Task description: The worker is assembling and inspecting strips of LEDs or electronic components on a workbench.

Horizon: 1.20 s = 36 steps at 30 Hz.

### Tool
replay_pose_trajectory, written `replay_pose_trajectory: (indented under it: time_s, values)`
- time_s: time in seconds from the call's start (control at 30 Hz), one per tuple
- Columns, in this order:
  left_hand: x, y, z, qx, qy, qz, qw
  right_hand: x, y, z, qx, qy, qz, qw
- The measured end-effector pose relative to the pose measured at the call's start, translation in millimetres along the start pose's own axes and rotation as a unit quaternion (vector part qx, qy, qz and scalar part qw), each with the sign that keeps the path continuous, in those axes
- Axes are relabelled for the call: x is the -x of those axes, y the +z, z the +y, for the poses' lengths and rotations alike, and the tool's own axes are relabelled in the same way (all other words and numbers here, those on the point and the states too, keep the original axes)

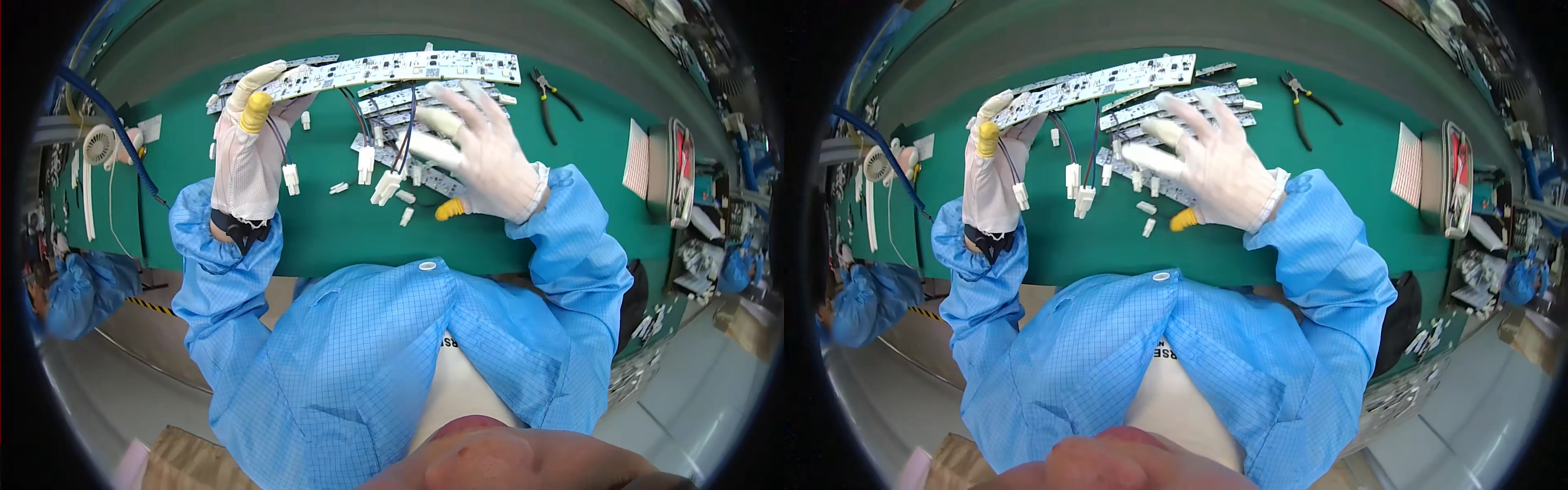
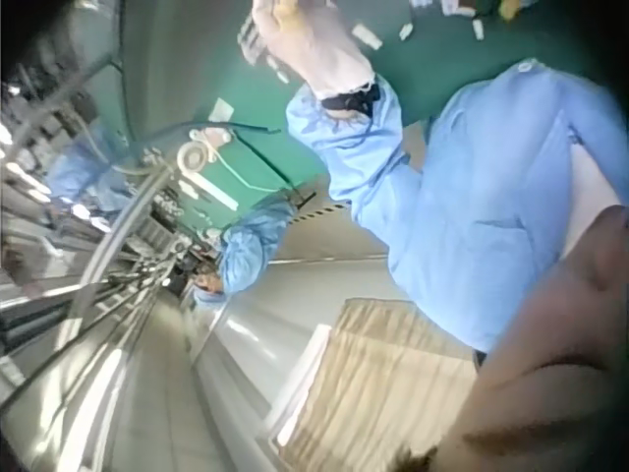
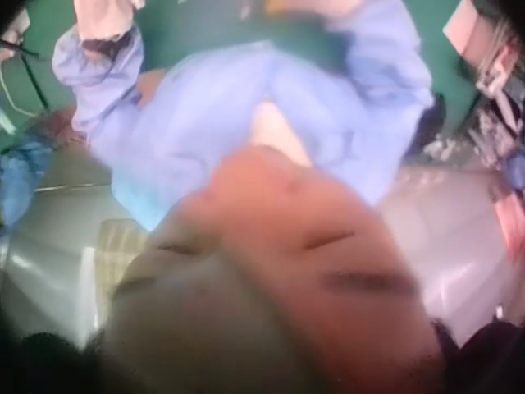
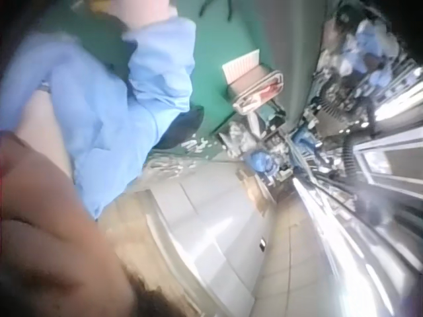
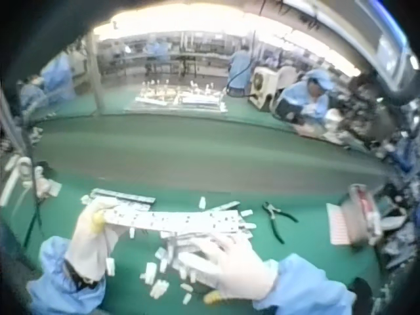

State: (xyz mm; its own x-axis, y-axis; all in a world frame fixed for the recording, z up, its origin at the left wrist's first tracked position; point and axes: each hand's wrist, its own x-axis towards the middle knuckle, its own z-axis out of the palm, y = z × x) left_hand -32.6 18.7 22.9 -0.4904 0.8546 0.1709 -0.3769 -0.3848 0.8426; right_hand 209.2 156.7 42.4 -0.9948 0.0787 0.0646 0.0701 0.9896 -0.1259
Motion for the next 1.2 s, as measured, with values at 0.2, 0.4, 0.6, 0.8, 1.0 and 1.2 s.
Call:
replay_pose_trajectory:
  time_s: [0.2,0.4,0.6,0.8,1.0,1.2]
  values:
    - [-0.5,-8.1,-0.6,-0.008,0.018,0.046,0.999,-42.6,20.5,92.3,-0.042,0.044,0.189,0.98]
    - [-3.6,-12.9,10.0,-0.01,0.013,0.043,0.999,-38.0,33.4,72.9,-0.007,0.183,0.005,0.983]
    - [-17.0,-7.9,9.5,-0.071,-0.036,-0.025,0.997,-4.2,27.8,64.3,-0.077,0.223,0.038,0.971]
    - [-23.4,6.2,-0.5,-0.054,-0.068,-0.078,0.993,14.3,18.6,58.6,-0.023,0.138,0.037,0.989]
    - [-27.7,2.9,-6.4,-0.053,-0.09,-0.077,0.992,-0.2,42.9,64.2,0.009,0.174,-0.086,0.981]
    - [-22.9,-5.4,0.9,-0.074,-0.055,-0.067,0.993,13.8,29.6,79.5,-0.066,0.19,-0.164,0.966]
